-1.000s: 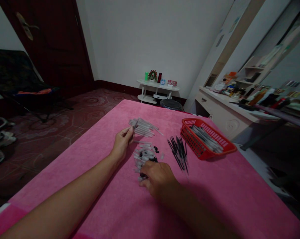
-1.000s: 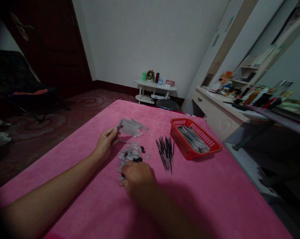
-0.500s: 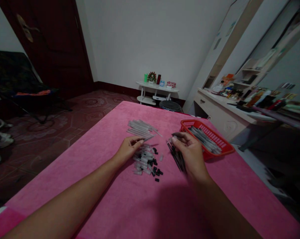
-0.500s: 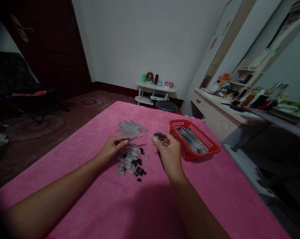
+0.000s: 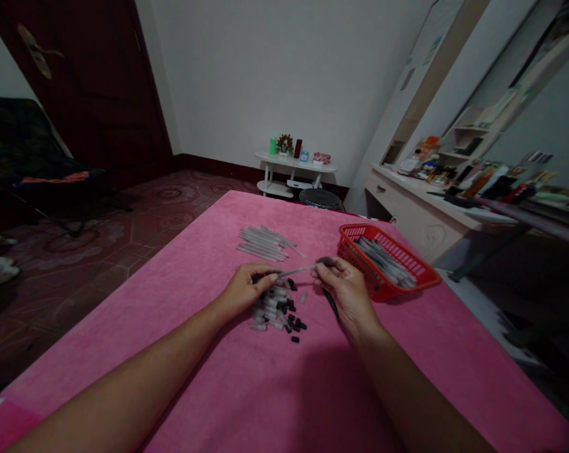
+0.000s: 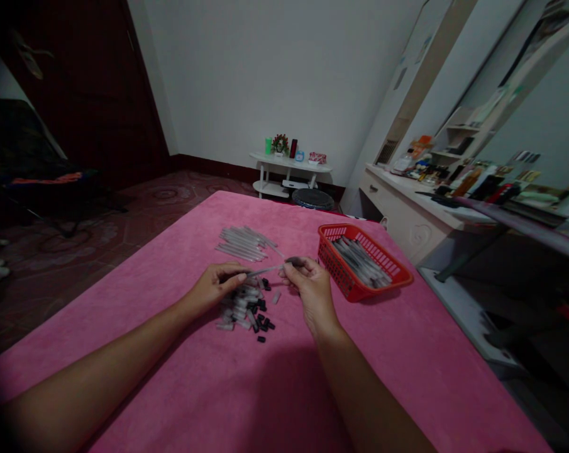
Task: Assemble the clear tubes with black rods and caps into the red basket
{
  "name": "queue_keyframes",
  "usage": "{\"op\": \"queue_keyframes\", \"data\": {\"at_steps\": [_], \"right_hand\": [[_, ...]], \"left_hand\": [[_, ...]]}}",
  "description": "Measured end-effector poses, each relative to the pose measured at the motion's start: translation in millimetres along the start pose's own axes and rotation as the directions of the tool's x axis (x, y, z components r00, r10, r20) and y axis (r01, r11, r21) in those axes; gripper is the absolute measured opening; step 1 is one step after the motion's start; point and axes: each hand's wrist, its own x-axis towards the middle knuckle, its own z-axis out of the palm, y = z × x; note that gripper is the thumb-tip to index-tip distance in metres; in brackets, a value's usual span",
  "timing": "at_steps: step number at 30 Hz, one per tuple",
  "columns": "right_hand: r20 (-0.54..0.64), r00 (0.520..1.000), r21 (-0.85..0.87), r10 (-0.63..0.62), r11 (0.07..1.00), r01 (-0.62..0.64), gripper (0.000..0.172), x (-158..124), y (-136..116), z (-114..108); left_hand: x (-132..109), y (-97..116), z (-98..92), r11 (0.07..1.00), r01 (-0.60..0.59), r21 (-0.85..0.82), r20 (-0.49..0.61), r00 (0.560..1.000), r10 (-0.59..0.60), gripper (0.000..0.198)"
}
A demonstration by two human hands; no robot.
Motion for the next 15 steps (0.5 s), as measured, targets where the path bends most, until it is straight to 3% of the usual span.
{"op": "queue_keyframes", "data": {"at_steps": [7, 10, 15], "right_hand": [[0.078, 0.997, -0.092, 0.000, 0.996, 0.007, 0.029, -5, -5, 6], [0.127, 0.988, -0.246, -0.089, 0.962, 0.118, 0.022, -6, -11, 7], [0.266, 0.931, -0.432, -0.250, 0.832, 0.348, 0.005, -6, -17, 6]], "left_hand": [[-2, 3, 0.1, 0.999, 0.020, -0.029, 0.079, 0.997, -0.018, 0.030], [-3, 3, 0.0, 0.994, 0.086, -0.069, 0.134, 0.988, -0.076, 0.037], [-3, 5, 0.9, 0.990, 0.132, -0.040, 0.192, 0.974, -0.122, 0.045]]}}
